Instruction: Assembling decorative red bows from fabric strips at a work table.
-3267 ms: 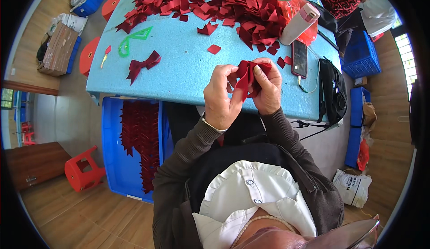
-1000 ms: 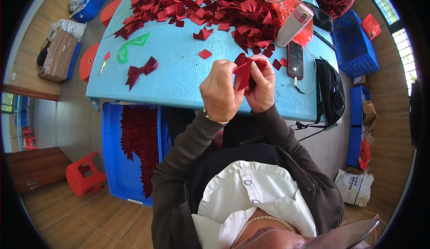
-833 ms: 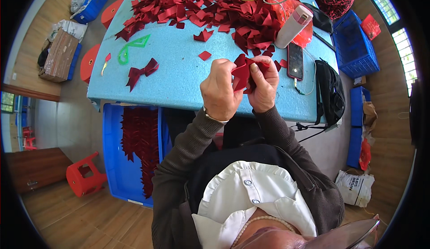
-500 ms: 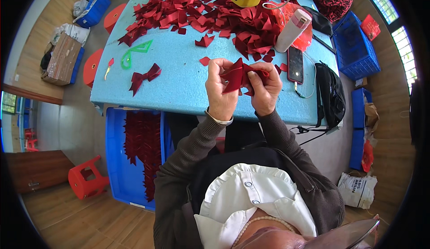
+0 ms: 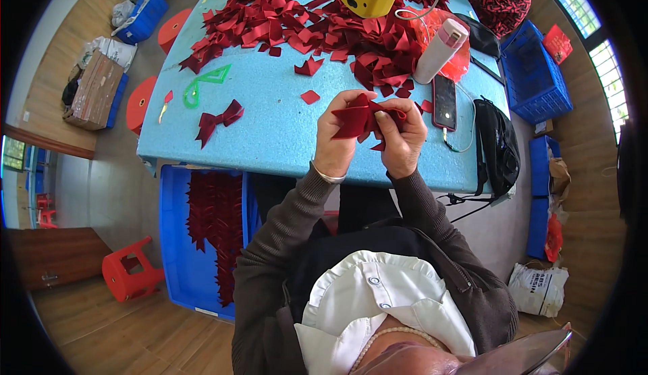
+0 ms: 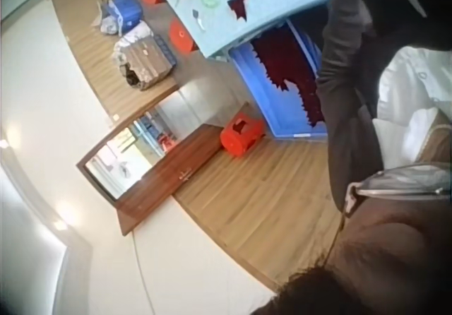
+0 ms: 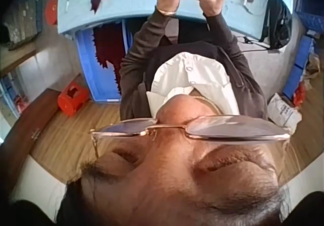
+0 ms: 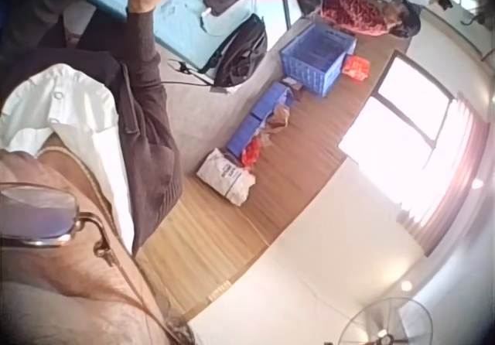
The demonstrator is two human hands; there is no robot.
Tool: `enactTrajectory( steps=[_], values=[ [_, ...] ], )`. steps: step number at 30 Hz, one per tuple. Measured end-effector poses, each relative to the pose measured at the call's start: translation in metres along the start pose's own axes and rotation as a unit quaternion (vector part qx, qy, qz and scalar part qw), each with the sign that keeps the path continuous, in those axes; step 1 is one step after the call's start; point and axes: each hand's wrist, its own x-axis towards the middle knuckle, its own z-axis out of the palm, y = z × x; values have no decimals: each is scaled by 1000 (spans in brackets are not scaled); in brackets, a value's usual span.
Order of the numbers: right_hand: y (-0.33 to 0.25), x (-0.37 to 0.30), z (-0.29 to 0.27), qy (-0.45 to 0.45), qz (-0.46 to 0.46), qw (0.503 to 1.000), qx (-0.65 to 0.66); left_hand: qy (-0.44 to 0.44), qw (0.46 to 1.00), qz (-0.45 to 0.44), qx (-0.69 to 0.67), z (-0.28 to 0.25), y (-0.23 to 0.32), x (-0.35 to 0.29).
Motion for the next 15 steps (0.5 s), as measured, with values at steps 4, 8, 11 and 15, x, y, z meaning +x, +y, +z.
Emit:
enactTrajectory(
  steps=[4, 8, 11, 15],
  values=[
    [3, 0, 4, -5, 18, 1000, 1, -11, 982, 91, 165, -6, -3, 6],
    [4, -1, 5, -31, 37, 999, 23, 17, 947, 199, 252, -11, -12, 8],
    [3, 8, -6, -54, 92, 992, 69, 37, 973, 133, 185, -7, -11, 10],
    [-2, 14, 2, -22, 31, 999, 23, 38, 978, 84, 188, -5, -10, 10]
  ],
)
